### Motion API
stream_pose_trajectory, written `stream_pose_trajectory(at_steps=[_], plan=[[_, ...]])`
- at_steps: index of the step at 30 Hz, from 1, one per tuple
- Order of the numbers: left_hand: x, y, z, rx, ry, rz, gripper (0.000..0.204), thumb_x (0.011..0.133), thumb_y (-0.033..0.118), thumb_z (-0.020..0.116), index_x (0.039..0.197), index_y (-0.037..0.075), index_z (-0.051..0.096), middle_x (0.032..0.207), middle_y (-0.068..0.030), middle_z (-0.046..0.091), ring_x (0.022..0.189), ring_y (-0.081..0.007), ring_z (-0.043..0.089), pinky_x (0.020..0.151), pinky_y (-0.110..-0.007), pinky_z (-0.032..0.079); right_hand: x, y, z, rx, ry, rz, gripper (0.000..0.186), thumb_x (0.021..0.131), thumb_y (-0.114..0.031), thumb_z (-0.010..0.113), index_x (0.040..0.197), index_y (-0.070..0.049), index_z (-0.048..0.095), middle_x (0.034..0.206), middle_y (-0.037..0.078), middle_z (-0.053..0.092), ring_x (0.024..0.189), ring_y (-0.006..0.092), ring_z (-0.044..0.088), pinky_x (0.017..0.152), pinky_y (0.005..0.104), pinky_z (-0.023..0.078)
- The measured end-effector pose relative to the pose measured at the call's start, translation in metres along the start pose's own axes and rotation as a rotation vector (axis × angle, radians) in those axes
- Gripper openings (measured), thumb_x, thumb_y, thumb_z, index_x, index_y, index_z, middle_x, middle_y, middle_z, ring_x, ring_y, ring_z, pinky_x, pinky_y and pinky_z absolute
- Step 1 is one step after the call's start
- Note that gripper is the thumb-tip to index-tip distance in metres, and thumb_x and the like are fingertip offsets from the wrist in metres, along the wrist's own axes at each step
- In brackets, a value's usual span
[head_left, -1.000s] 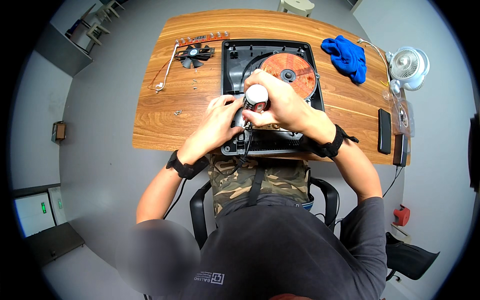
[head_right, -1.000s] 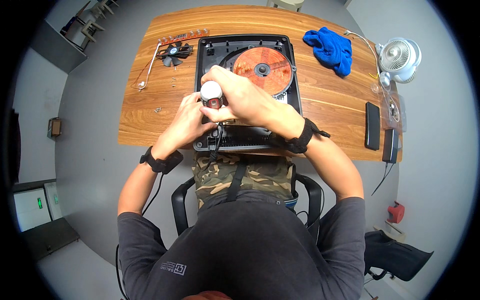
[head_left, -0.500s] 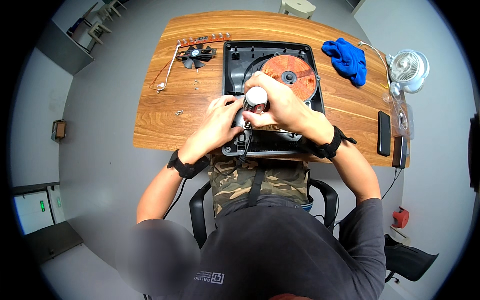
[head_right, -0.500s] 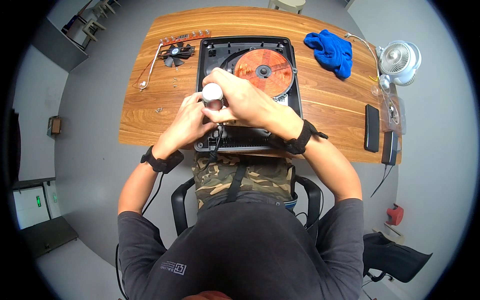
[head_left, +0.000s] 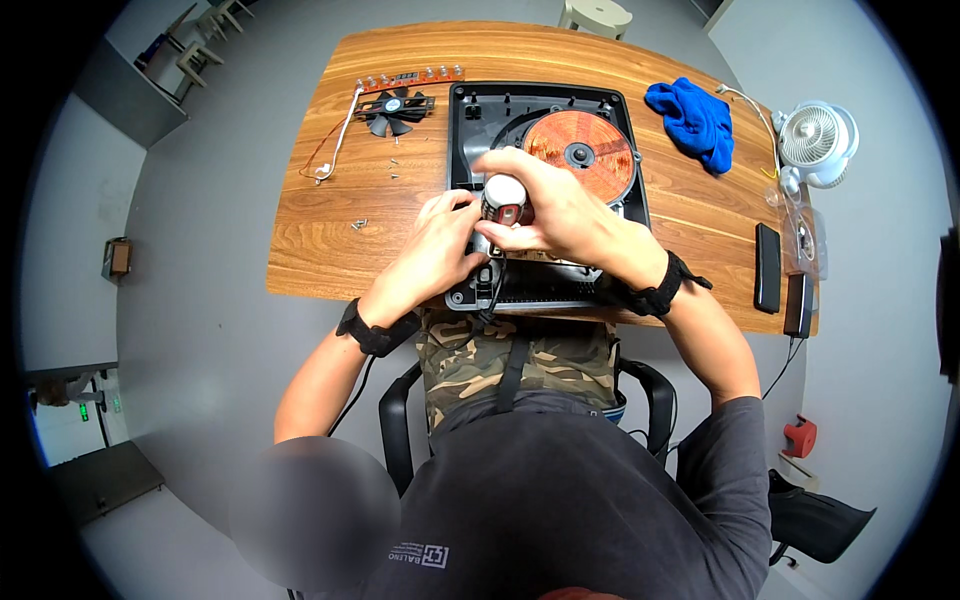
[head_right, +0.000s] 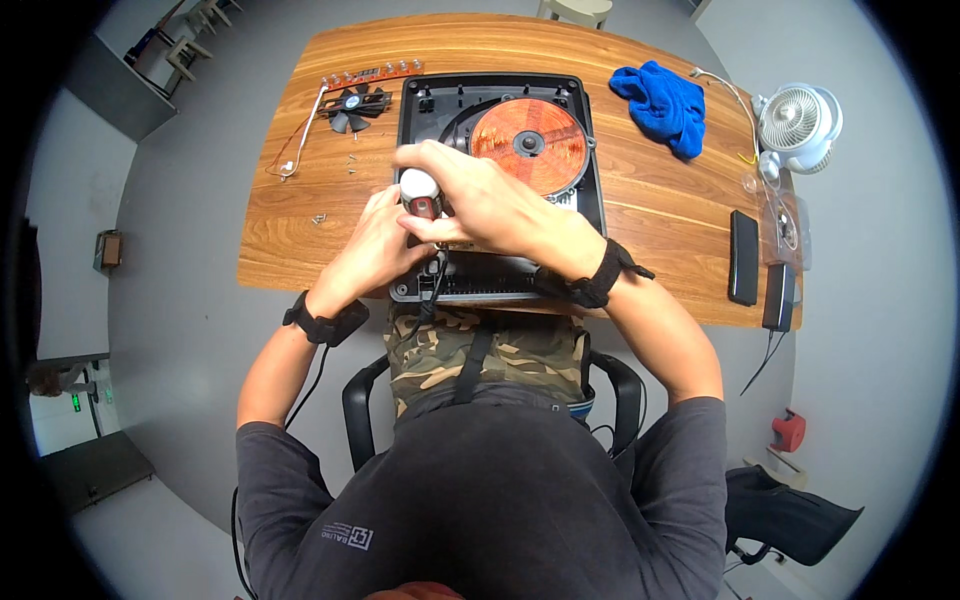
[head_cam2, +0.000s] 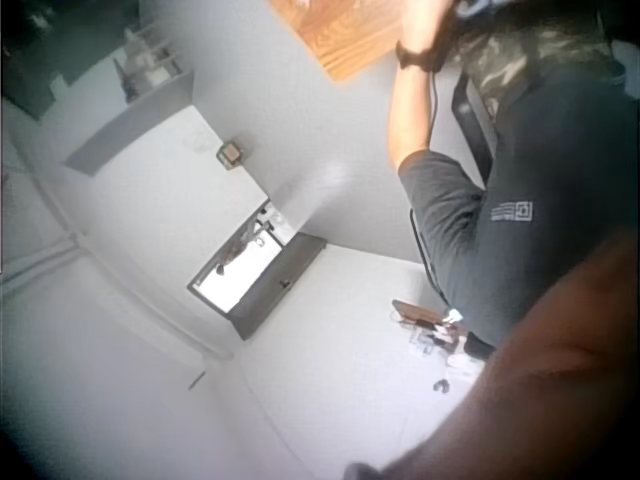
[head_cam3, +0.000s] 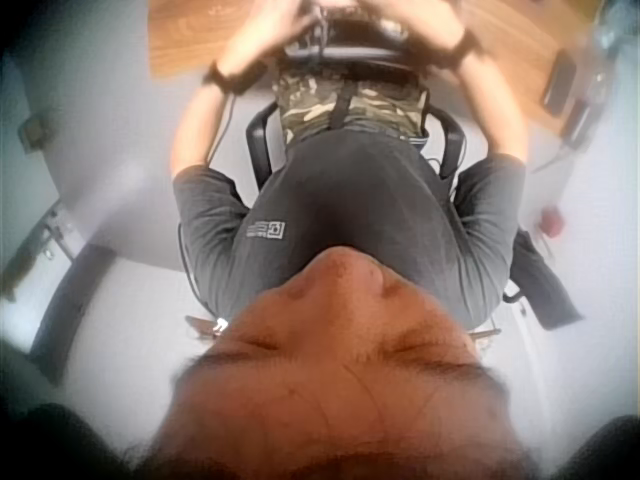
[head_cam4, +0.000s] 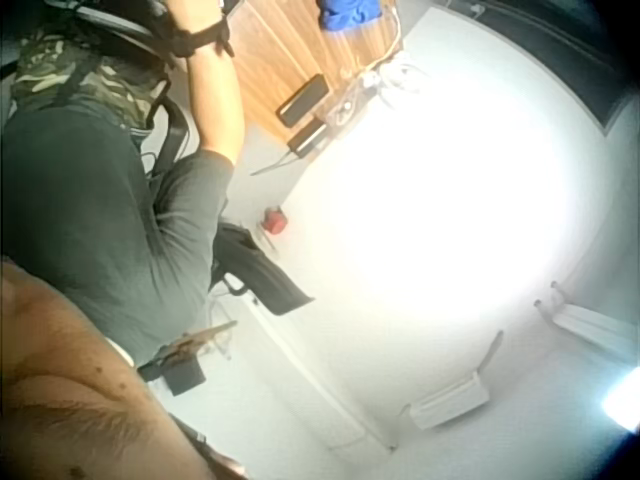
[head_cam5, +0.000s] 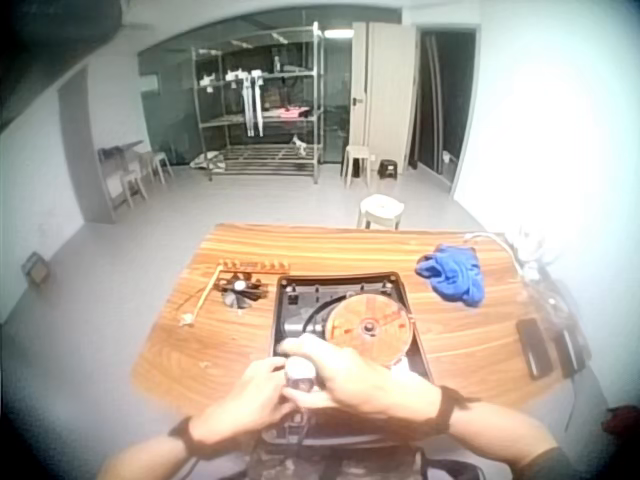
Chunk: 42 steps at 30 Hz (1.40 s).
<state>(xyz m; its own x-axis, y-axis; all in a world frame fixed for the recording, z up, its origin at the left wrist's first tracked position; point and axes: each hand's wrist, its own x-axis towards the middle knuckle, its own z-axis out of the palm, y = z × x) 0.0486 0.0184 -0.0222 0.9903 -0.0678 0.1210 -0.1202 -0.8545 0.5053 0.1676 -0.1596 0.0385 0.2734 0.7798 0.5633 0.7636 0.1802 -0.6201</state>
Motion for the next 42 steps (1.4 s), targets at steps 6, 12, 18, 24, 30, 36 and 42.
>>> stream_pose_trajectory(at_steps=[6,12,18,24,30,36,42], plan=[[0.003,-0.003,0.002,-0.027,0.003,0.084,0.048,0.073,0.011,0.081,0.117,0.004,0.064,0.129,-0.0188,0.060,0.128,-0.0387,0.049,0.107,-0.050,0.040,0.016,-0.022,-0.024,-0.293,-0.333,-0.049,0.040,0.093,-0.022,0.073,0.126,-0.009,0.056,0.097,0.013,0.058,0.080,0.0326,0.066,0.062,0.0421,0.053],[0.005,-0.013,0.012,0.038,0.097,0.148,0.048,0.073,0.015,0.081,0.117,0.004,0.066,0.122,-0.0182,0.065,0.118,-0.0403,0.056,0.099,-0.050,0.043,0.028,-0.046,-0.038,-0.429,-0.449,-0.036,0.030,0.096,-0.029,0.067,0.115,-0.008,0.056,0.089,0.013,0.062,0.075,0.0353,0.067,0.057,0.0440,0.052],[0.010,-0.018,0.017,-0.038,0.082,0.109,0.036,0.076,0.020,0.080,0.107,0.004,0.070,0.109,-0.0172,0.069,0.110,-0.0403,0.058,0.093,-0.050,0.044,0.037,-0.048,-0.031,-0.529,-0.480,0.007,0.034,0.097,-0.038,0.065,0.098,-0.005,0.060,0.066,0.014,0.064,0.063,0.0369,0.067,0.057,0.0430,0.051],[0.003,-0.005,0.005,0.022,-0.029,0.036,0.057,0.075,0.014,0.080,0.126,0.003,0.057,0.125,-0.0179,0.061,0.128,-0.0384,0.049,0.108,-0.050,0.039,0.041,-0.053,-0.031,-0.647,-0.433,0.056,0.037,0.092,-0.039,0.066,0.092,-0.003,0.061,0.064,0.016,0.064,0.066,0.0393,0.068,0.061,0.0477,0.052],[0.003,-0.006,0.005,-0.010,-0.006,0.076,0.063,0.073,0.010,0.082,0.129,0.003,0.055,0.127,-0.0203,0.060,0.130,-0.0396,0.049,0.112,-0.049,0.038,0.049,-0.062,-0.031,-0.615,-0.554,0.116,0.035,0.092,-0.034,0.063,0.089,0.000,0.067,0.066,0.018,0.067,0.067,0.0384,0.069,0.062,0.0468,0.054],[0.000,-0.008,0.007,0.019,-0.006,0.045,0.063,0.073,0.010,0.082,0.130,0.004,0.057,0.131,-0.0194,0.059,0.133,-0.0392,0.047,0.112,-0.049,0.038,0.052,-0.068,-0.029,-0.733,-0.566,0.131,0.035,0.092,-0.033,0.062,0.083,0.000,0.069,0.065,0.019,0.067,0.064,0.0375,0.070,0.058,0.0444,0.054],[0.005,-0.017,0.013,-0.066,0.005,0.099,0.061,0.073,0.011,0.082,0.129,0.007,0.060,0.134,-0.0186,0.057,0.132,-0.0392,0.047,0.113,-0.049,0.037,0.047,-0.059,-0.024,-0.646,-0.497,0.019,0.035,0.096,-0.032,0.060,0.082,-0.001,0.065,0.062,0.018,0.065,0.062,0.0379,0.069,0.058,0.0441,0.054]])
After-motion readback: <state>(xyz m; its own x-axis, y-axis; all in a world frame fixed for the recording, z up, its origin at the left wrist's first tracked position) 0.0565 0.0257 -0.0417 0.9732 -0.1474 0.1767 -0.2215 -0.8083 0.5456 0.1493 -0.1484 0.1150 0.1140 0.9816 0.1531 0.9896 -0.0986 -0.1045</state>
